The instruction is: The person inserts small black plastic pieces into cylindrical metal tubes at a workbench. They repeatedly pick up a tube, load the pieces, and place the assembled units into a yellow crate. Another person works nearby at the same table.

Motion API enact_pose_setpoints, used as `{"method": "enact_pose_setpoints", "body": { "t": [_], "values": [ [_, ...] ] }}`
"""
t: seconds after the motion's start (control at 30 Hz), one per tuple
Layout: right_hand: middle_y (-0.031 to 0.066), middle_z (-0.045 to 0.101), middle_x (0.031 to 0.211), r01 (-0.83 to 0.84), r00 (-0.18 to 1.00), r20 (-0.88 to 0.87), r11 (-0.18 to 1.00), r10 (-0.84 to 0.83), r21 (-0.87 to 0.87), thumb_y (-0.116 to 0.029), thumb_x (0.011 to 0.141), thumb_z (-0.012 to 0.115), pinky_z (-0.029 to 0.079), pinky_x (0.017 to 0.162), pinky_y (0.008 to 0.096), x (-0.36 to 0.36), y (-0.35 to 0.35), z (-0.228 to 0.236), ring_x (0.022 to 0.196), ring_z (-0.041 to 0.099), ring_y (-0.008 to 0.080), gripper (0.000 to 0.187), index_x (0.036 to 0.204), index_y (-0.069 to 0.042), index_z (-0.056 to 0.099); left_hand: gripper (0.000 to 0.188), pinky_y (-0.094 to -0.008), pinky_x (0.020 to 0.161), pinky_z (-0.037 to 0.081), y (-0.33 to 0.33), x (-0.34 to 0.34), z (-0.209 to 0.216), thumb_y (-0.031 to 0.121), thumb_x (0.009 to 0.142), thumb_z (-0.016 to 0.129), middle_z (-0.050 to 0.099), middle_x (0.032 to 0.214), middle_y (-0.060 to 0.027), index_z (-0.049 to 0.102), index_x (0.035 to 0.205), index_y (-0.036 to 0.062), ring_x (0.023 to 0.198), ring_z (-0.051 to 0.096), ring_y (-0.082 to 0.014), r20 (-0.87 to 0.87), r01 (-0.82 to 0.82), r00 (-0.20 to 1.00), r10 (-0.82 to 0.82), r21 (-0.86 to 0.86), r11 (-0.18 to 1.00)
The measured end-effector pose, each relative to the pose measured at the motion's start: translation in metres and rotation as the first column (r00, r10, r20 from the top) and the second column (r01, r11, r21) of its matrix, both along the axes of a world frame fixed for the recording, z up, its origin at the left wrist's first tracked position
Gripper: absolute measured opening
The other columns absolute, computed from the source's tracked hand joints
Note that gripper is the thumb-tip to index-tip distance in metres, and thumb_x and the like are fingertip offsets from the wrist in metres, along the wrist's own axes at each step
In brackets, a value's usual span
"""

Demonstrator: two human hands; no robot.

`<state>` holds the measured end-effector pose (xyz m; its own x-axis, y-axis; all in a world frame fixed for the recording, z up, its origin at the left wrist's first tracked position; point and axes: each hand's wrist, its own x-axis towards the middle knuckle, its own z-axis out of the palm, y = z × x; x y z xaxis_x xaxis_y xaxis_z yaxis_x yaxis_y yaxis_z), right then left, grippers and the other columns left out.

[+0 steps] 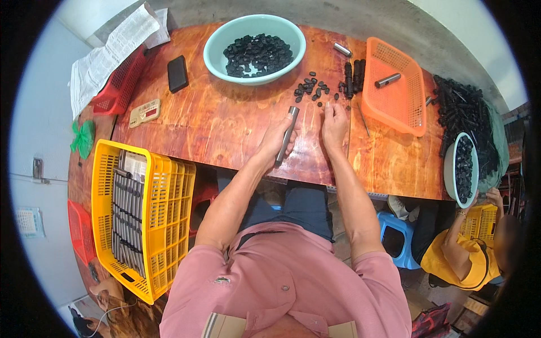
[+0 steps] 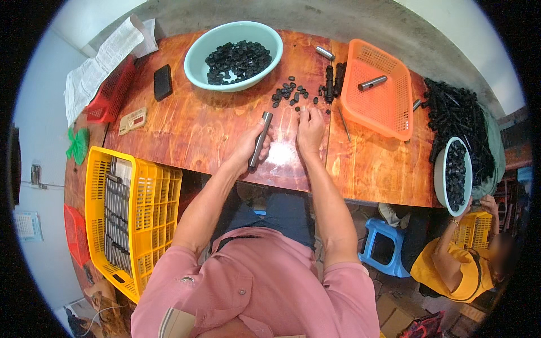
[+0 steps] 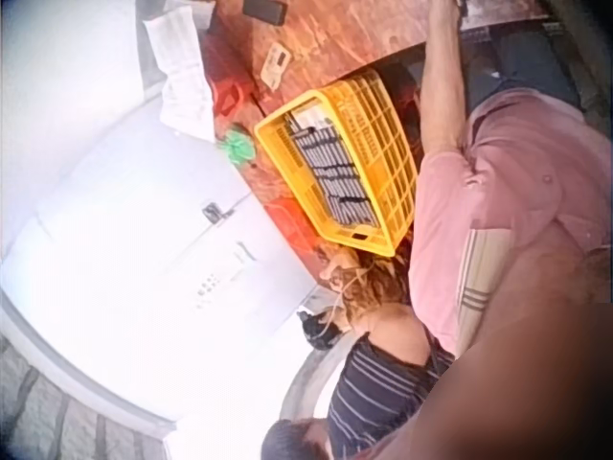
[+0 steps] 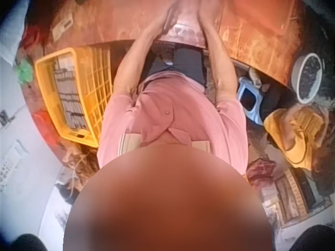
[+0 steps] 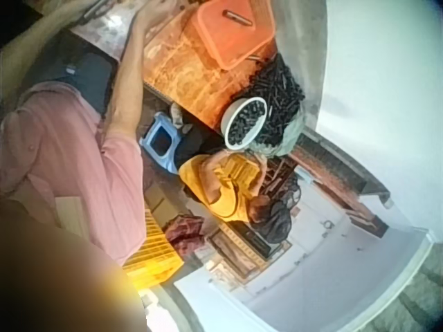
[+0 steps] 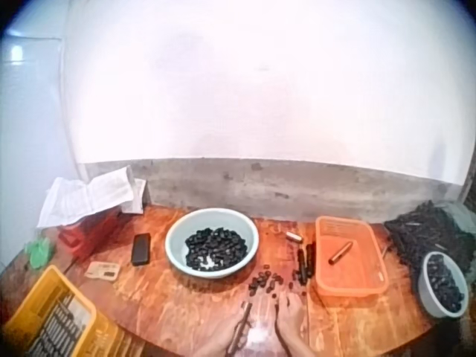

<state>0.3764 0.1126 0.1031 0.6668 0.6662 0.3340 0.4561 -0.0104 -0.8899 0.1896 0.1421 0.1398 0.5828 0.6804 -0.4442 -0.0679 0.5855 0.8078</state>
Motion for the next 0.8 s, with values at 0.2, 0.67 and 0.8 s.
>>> {"method": "enact_pose_setpoints", "body": {
  "t": [0.2, 0.67, 0.8],
  "values": [
    [0.0182, 0.059, 0.084, -0.001, 0.999, -0.037, 0.999, 0.0, -0.032, -0.024, 0.099, 0.057, 0.045, 0.073, 0.0434, 0.0, 0.0, -0.001, 0.078, 0.06, 0.0333, 0.032, 0.084, 0.005, 0.061, 0.043, -0.0247, 0.039, 0.037, -0.005, 0.002, -0.001, 0.047, 0.108, 0.044, 0.052, 0.062, 0.0005, 0.056, 0.105, 0.0058, 0.045, 0.047, -0.0101, -0.016, -0.04, 0.999, 0.041, 0.073, 0.996],
    [0.0171, 0.058, 0.082, 0.019, 0.999, -0.029, 0.999, -0.021, -0.048, -0.025, 0.099, 0.06, 0.045, 0.071, 0.042, 0.001, 0.001, -0.005, 0.076, 0.059, 0.0324, 0.033, 0.082, 0.003, 0.061, 0.038, -0.024, 0.04, 0.037, -0.005, 0.003, -0.002, 0.04, 0.109, 0.042, 0.052, 0.067, 0.0011, 0.056, 0.107, 0.0052, 0.048, 0.047, -0.0093, -0.01, -0.044, 0.999, 0.045, 0.08, 0.996],
    [0.0167, 0.059, 0.081, 0.032, 0.999, 0.0, 0.998, -0.032, -0.058, -0.025, 0.099, 0.061, 0.045, 0.07, 0.0421, -0.002, -0.001, 0.0, 0.075, 0.059, 0.0324, 0.033, 0.081, 0.002, 0.063, 0.036, -0.0245, 0.04, 0.036, 0.0, 0.004, 0.002, 0.038, 0.109, 0.042, 0.051, 0.066, 0.0012, 0.056, 0.104, 0.0054, 0.047, 0.046, -0.0095, 0.005, -0.029, 1.0, 0.029, 0.007, 1.0]
  ]
}}
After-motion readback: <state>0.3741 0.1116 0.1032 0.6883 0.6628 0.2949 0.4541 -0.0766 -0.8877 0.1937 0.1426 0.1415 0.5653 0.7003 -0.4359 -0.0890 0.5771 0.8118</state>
